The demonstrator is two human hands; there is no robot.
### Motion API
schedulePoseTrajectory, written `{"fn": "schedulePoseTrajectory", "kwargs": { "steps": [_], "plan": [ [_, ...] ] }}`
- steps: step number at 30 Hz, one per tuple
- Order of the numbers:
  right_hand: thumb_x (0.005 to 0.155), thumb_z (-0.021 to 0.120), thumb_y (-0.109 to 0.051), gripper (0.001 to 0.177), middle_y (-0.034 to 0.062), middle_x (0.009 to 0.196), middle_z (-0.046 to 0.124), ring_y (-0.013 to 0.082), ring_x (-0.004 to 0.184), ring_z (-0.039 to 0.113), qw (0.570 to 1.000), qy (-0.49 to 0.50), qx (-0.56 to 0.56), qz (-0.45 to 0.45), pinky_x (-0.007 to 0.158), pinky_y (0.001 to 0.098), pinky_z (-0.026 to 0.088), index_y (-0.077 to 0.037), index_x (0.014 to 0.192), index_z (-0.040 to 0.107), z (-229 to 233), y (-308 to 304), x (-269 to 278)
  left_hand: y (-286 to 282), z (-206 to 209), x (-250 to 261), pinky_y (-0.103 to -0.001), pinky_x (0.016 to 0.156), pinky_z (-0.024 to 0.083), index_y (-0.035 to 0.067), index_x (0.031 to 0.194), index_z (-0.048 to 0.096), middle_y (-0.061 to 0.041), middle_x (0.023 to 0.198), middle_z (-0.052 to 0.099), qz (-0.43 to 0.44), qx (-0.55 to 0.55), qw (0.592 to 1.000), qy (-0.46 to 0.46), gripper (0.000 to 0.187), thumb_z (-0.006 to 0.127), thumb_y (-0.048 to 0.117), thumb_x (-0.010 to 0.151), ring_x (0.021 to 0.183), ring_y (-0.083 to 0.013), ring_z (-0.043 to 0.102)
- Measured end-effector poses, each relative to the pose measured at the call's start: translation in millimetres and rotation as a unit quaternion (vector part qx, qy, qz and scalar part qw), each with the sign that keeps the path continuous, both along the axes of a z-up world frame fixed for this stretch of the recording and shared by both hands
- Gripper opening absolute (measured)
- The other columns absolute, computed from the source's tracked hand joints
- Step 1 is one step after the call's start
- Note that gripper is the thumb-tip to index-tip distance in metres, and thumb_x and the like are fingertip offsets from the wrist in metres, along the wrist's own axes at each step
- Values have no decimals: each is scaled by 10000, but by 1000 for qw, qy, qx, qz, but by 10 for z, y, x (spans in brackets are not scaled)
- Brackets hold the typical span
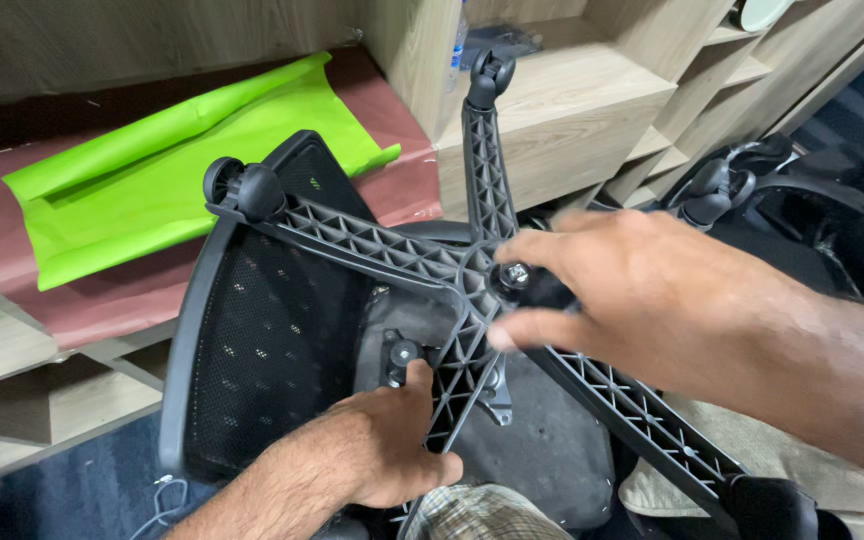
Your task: The person uses a black manual ratchet tool to tighten a central bolt on the underside of an office chair base. They hold the base steady with one hand while turning the tool with the other to secure the connection point.
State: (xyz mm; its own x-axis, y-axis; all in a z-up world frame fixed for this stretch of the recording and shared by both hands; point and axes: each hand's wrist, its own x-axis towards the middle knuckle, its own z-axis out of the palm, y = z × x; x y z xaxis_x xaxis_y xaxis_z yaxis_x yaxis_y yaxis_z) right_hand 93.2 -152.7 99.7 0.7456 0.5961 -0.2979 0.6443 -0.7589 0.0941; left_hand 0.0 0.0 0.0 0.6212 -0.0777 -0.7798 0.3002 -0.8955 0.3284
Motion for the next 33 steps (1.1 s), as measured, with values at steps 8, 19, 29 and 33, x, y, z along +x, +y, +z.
{"fn": "schedulePoseTrajectory", "kwargs": {
  "steps": [8,19,29,33],
  "plan": [
    [881,640,-471,510,80,1145,747,330,1019,722,955,-3,172,240,815,444,570,-183,1298,701,-77,-103,98,16,-84,-22,-394,1002,569,-64,1588,8,-246,1241,684,0,-4,1000,-29,1005,588,367,890,1167,-331,692],
    [866,672,-375,452,62,1160,763,312,1069,708,917,49,201,341,837,420,549,-141,1252,707,-62,-136,135,25,-90,-36,-397,998,566,-63,1582,4,-235,1252,673,-6,-3,999,-44,1010,585,399,898,1169,-324,687],
    [892,650,-297,363,41,1207,766,282,1141,696,952,63,157,254,929,412,535,-155,1217,728,-47,-84,79,26,-69,-21,-393,975,582,-74,1581,-22,-238,1202,701,-9,-12,1000,-25,1007,565,389,906,1133,-324,709],
    [838,760,-554,626,97,1281,710,320,1136,673,972,20,108,209,900,475,520,-168,1327,700,-38,-73,88,24,-67,-21,-392,999,564,-67,1578,-21,-232,1234,678,-9,-8,999,-30,1012,583,403,915,1172,-315,683]
  ]
}}
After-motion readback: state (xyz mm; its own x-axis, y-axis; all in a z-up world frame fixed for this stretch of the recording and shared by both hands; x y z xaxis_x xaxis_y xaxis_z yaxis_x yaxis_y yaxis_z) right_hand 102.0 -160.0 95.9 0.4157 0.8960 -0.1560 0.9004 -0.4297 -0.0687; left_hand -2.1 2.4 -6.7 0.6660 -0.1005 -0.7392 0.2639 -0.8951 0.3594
